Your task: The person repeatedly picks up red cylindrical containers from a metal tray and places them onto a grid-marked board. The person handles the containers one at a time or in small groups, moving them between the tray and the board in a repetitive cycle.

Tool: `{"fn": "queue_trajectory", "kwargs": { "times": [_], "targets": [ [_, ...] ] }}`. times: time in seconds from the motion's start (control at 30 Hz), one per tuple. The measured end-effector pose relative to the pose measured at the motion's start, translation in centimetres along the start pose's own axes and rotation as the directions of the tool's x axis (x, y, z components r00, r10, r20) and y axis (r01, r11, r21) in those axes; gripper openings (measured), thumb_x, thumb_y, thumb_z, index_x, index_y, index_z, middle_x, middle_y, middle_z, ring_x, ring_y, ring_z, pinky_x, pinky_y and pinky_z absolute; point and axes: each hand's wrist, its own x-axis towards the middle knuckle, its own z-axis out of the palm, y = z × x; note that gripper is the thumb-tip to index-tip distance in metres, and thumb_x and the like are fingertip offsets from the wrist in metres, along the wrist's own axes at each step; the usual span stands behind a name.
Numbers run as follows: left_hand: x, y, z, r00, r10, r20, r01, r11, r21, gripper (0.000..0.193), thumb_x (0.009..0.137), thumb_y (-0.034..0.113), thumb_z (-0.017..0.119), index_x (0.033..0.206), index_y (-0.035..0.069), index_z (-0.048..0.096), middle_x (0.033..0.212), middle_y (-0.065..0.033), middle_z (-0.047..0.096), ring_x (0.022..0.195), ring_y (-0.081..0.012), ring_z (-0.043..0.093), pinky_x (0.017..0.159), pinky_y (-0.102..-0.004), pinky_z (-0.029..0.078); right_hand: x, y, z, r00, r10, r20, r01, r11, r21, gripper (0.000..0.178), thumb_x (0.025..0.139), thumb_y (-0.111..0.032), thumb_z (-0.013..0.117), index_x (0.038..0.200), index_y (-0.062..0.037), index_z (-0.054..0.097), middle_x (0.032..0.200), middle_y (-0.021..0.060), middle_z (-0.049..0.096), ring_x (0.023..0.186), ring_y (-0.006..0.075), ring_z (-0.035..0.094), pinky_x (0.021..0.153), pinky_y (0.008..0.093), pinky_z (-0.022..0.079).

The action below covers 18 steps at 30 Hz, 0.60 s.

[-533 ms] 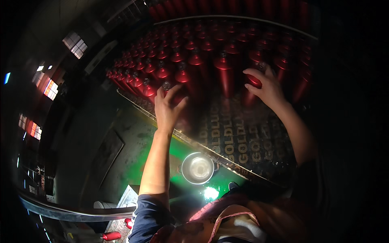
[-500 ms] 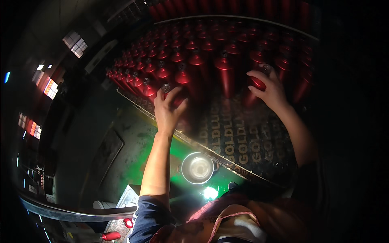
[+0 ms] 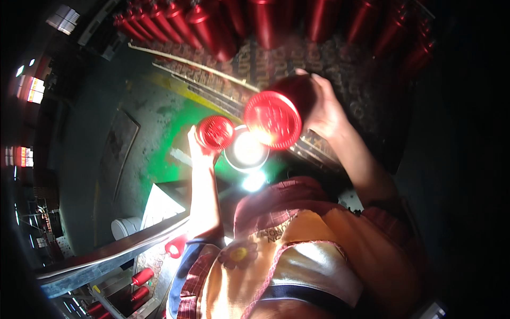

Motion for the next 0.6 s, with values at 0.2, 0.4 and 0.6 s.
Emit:
{"fn": "queue_trajectory", "kwargs": {
  "times": [0.2, 0.4, 0.6],
  "targets": [
    [7.5, -1.8, -8.1, 0.940, -0.340, 0.000, 0.301, 0.832, -0.466, 0.040, 0.095, 0.041, 0.058, 0.118, 0.009, 0.062, 0.113, -0.0092, 0.067, 0.102, -0.0296, 0.064, 0.089, -0.0439, 0.058, 3.6, 8.4, 6.2, 0.999, 0.021, -0.042, -0.020, 1.000, 0.015, 0.043, 0.096, -0.041, 0.058, 0.129, -0.0136, 0.061, 0.118, 0.0032, 0.067, 0.108, 0.0193, 0.062, 0.095, 0.0426, 0.052],
    [10.8, -1.5, -10.9, 0.920, -0.357, 0.163, 0.384, 0.730, -0.565, 0.046, 0.095, 0.045, 0.056, 0.122, 0.009, 0.060, 0.117, -0.0104, 0.065, 0.104, -0.0343, 0.063, 0.088, -0.0450, 0.059, 4.1, 11.9, 7.9, 0.997, -0.031, 0.077, 0.044, 0.985, -0.166, 0.042, 0.099, -0.037, 0.054, 0.132, -0.0119, 0.058, 0.121, 0.0051, 0.064, 0.113, 0.0192, 0.059, 0.100, 0.0370, 0.048],
    [9.2, -0.9, -11.3, 0.926, -0.283, 0.251, 0.378, 0.732, -0.567, 0.052, 0.094, 0.050, 0.054, 0.126, 0.009, 0.058, 0.121, -0.0116, 0.064, 0.106, -0.0390, 0.061, 0.086, -0.0460, 0.060, 4.7, 17.1, 7.4, 0.955, -0.004, 0.298, 0.032, 0.995, -0.090, 0.026, 0.088, -0.019, 0.068, 0.109, -0.0040, 0.068, 0.102, 0.0105, 0.070, 0.090, 0.0197, 0.067, 0.086, 0.0342, 0.055]
  ]
}}
